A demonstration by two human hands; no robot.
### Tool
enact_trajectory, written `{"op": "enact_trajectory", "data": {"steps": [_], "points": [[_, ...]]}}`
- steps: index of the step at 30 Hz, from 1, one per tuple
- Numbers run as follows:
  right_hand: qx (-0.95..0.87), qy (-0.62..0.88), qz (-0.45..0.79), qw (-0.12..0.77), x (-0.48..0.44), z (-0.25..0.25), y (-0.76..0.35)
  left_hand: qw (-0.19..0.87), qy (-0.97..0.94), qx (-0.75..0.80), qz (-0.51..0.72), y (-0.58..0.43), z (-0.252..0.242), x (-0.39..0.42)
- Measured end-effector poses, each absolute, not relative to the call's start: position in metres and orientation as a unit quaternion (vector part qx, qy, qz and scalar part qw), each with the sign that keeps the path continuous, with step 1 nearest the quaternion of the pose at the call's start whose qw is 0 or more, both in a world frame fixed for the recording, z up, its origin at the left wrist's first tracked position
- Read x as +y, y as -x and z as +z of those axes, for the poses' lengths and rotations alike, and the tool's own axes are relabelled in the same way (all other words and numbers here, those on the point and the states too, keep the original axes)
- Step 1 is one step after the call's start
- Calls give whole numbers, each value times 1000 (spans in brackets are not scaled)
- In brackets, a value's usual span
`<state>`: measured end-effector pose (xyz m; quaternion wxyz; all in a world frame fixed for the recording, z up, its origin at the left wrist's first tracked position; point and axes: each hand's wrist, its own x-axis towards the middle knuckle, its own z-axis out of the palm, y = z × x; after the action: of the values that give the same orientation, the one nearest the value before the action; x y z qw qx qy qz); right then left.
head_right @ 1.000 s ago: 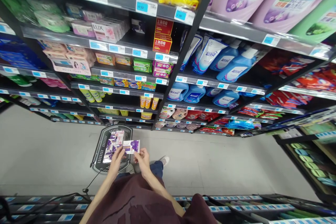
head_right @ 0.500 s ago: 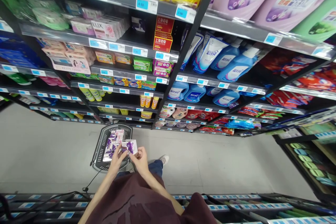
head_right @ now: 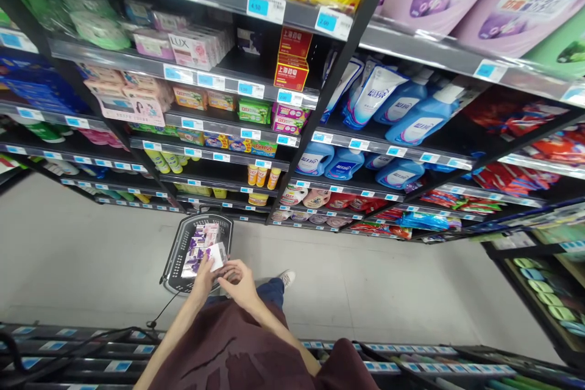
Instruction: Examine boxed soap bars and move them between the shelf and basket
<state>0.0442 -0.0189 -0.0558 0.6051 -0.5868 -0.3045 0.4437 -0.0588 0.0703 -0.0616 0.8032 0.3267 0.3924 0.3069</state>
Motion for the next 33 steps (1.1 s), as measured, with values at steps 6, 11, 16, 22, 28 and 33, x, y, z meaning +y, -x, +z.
{"op": "enact_trajectory", "data": {"steps": [6,11,16,22,28,33], "points": [[-312,584,444,604,-21,-58,-43,896,-153,265,322,62,-43,69],[-331,582,449,592,-23,-55,-41,895,-127,249,347,67,-45,68],[-351,573,459,581,-24,-46,-39,901,-119,224,352,74,-46,67],[-351,577,465,572,-25,-48,-38,915,-73,189,350,76,-36,68],[-330,577,460,588,-24,-52,-38,911,-102,206,342,77,-33,67],[-326,581,460,586,-24,-53,-38,915,-108,210,326,78,-37,68]]}}
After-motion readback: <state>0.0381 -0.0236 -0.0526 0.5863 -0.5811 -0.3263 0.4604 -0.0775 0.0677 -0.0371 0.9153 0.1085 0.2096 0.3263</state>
